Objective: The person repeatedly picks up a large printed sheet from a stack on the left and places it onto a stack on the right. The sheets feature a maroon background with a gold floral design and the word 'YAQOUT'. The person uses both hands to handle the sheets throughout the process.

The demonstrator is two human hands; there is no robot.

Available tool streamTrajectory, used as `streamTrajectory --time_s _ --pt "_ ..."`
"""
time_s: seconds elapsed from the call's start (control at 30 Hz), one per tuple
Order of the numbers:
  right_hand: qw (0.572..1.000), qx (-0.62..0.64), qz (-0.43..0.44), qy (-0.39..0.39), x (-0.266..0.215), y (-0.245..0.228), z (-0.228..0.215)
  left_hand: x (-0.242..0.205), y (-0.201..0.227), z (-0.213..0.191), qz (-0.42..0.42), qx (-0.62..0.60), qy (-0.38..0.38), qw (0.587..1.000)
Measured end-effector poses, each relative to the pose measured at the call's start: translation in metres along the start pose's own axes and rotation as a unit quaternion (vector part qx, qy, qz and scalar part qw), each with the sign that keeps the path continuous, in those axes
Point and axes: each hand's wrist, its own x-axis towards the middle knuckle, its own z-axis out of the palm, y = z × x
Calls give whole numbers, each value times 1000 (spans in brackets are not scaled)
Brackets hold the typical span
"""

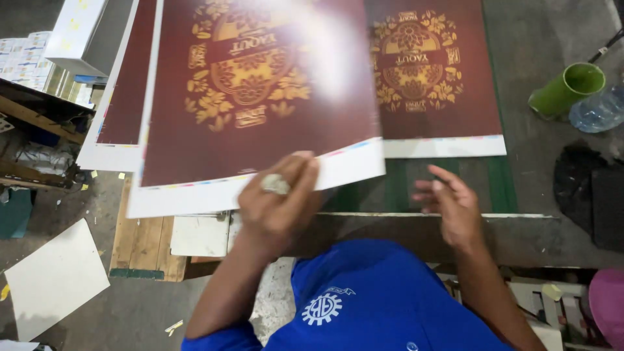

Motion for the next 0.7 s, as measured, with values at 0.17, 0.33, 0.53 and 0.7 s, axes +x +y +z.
streamTrajectory --time_s 0.17,0.33,0.53,0.7 --pt "980 -38 -93 -170 -30 -69 72 10 41 34 -3 -5 -85 996" --pt "973 113 -52 -194 -37 -83 87 15 54 29 33 -23 -164 986" --pt "976 197 -46 -81 -40 -88 44 7 28 -28 66 -100 -184 976" --pt "977 178 -106 45 -45 -54 -28 -21 -22 -33 -74 14 -137 988"
